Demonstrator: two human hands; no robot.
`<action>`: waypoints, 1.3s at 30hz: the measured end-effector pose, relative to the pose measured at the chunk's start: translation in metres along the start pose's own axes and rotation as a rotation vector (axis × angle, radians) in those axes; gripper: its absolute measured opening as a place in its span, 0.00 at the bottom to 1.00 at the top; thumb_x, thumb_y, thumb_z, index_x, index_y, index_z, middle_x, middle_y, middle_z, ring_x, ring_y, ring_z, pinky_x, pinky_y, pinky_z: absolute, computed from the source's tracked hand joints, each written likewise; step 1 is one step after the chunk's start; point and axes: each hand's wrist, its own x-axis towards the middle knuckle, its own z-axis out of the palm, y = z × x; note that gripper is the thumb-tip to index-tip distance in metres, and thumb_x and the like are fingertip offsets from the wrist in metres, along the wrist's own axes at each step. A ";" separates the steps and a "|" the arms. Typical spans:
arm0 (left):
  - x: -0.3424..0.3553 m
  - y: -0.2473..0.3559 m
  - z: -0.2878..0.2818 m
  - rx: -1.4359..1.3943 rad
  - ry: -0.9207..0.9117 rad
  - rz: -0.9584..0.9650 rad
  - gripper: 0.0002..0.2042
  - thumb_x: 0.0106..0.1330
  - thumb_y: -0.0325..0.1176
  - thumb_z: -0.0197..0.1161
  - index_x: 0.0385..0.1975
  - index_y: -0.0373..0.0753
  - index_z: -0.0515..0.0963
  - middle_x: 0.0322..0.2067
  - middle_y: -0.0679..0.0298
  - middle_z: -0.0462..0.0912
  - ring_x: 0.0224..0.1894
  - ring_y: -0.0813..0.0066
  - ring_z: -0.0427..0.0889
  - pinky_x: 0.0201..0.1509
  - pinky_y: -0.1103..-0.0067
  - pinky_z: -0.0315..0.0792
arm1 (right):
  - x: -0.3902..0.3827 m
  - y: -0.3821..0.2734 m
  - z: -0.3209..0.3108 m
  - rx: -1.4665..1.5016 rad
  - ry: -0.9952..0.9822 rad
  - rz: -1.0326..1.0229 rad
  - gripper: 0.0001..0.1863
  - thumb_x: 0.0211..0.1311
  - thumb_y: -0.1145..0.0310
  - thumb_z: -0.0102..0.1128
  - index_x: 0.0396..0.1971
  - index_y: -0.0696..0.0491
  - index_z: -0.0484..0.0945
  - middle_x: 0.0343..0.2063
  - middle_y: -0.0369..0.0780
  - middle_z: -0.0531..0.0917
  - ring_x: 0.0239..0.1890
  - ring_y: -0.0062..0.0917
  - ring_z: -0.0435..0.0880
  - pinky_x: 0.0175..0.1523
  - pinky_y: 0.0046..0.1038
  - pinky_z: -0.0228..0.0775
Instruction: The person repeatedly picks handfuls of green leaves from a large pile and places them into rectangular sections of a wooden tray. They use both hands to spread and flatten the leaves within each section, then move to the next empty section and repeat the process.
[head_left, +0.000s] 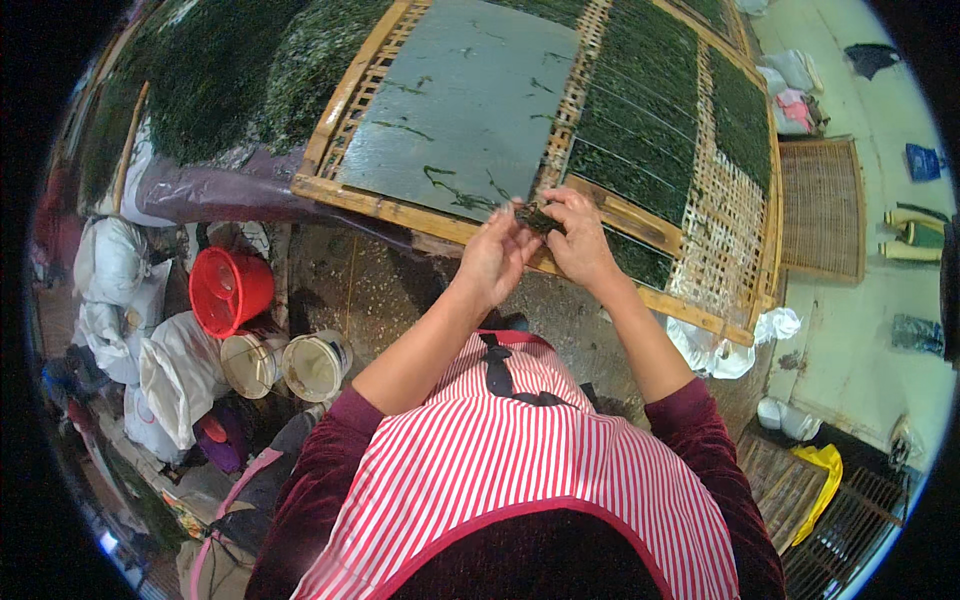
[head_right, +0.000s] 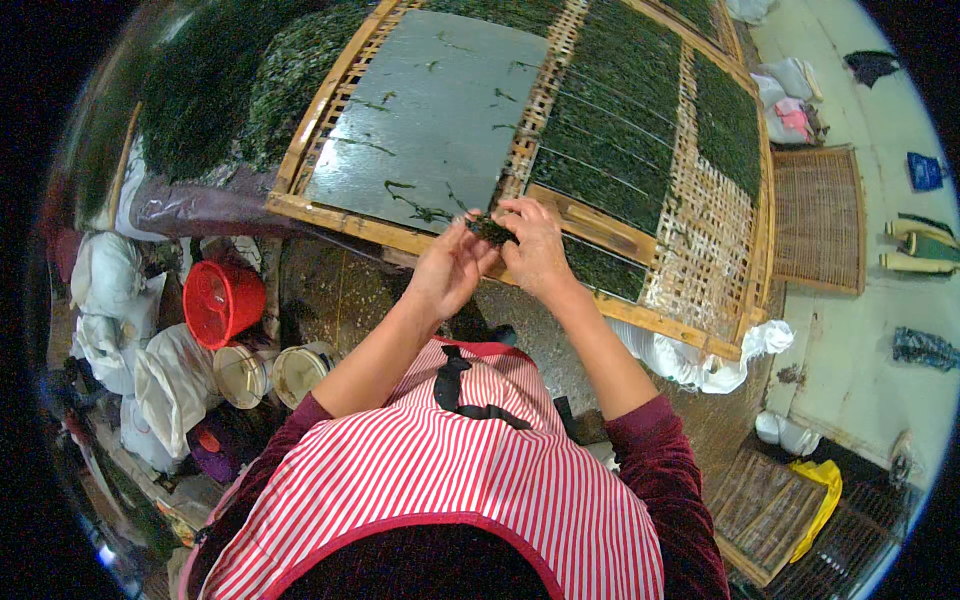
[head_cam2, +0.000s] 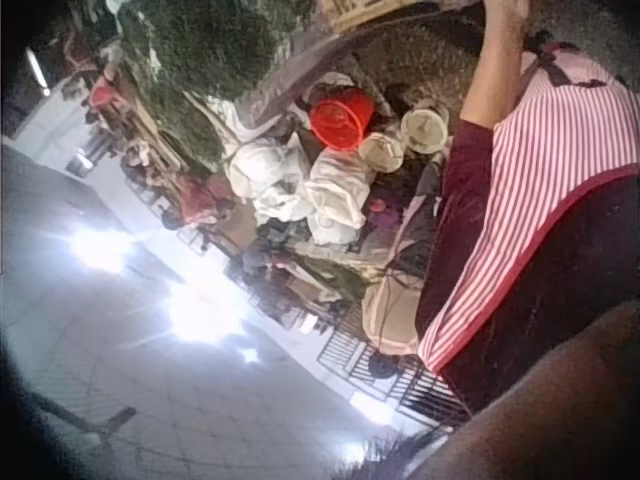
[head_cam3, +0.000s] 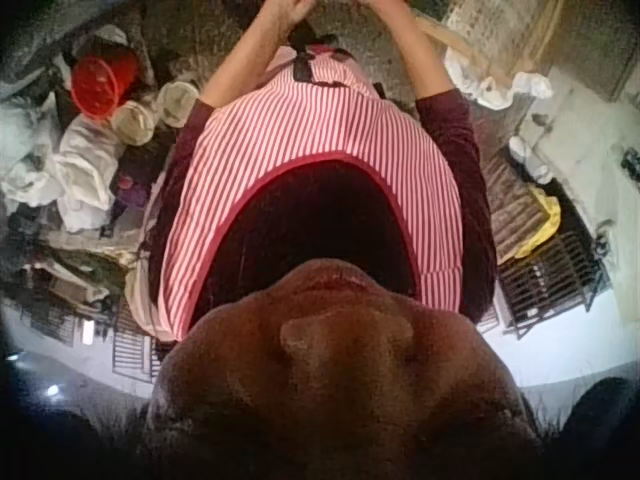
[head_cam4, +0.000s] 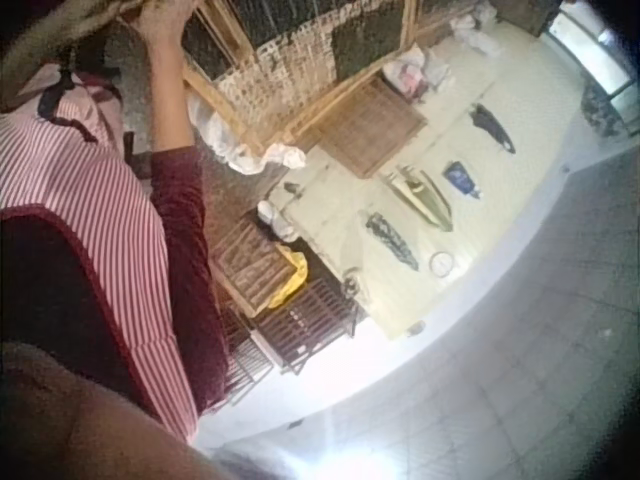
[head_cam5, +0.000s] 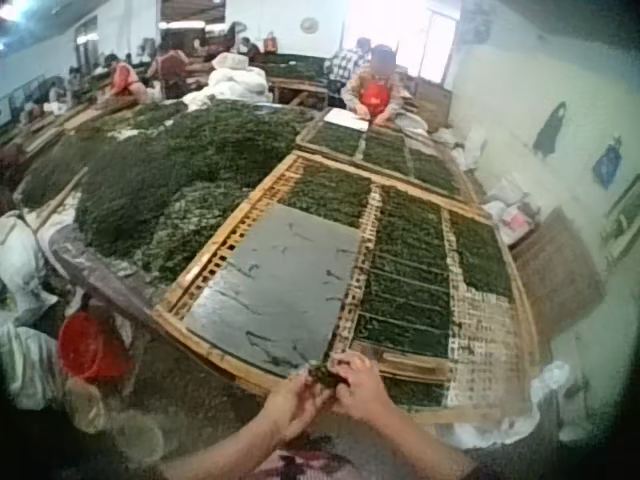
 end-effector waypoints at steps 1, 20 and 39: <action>0.006 -0.008 0.005 -0.046 0.026 0.040 0.13 0.76 0.39 0.55 0.53 0.38 0.73 0.50 0.63 0.77 0.54 0.69 0.77 0.60 0.71 0.73 | -0.008 0.003 -0.007 0.131 -0.013 0.004 0.22 0.50 0.77 0.61 0.49 0.54 0.79 0.59 0.43 0.74 0.64 0.42 0.69 0.71 0.45 0.56; -0.032 -0.031 0.018 2.529 -0.249 0.759 0.26 0.60 0.39 0.67 0.60 0.41 0.73 0.64 0.61 0.72 0.72 0.54 0.59 0.75 0.49 0.43 | -0.094 0.057 -0.039 0.392 0.337 0.374 0.15 0.63 0.72 0.62 0.50 0.53 0.80 0.36 0.43 0.87 0.35 0.28 0.87 0.42 0.29 0.79; -0.016 0.022 0.000 2.386 -0.483 0.838 0.26 0.57 0.37 0.69 0.58 0.45 0.75 0.65 0.59 0.69 0.73 0.54 0.58 0.74 0.44 0.40 | -0.039 0.015 -0.006 0.123 0.273 0.435 0.14 0.58 0.70 0.63 0.45 0.55 0.82 0.36 0.45 0.85 0.39 0.42 0.85 0.48 0.37 0.78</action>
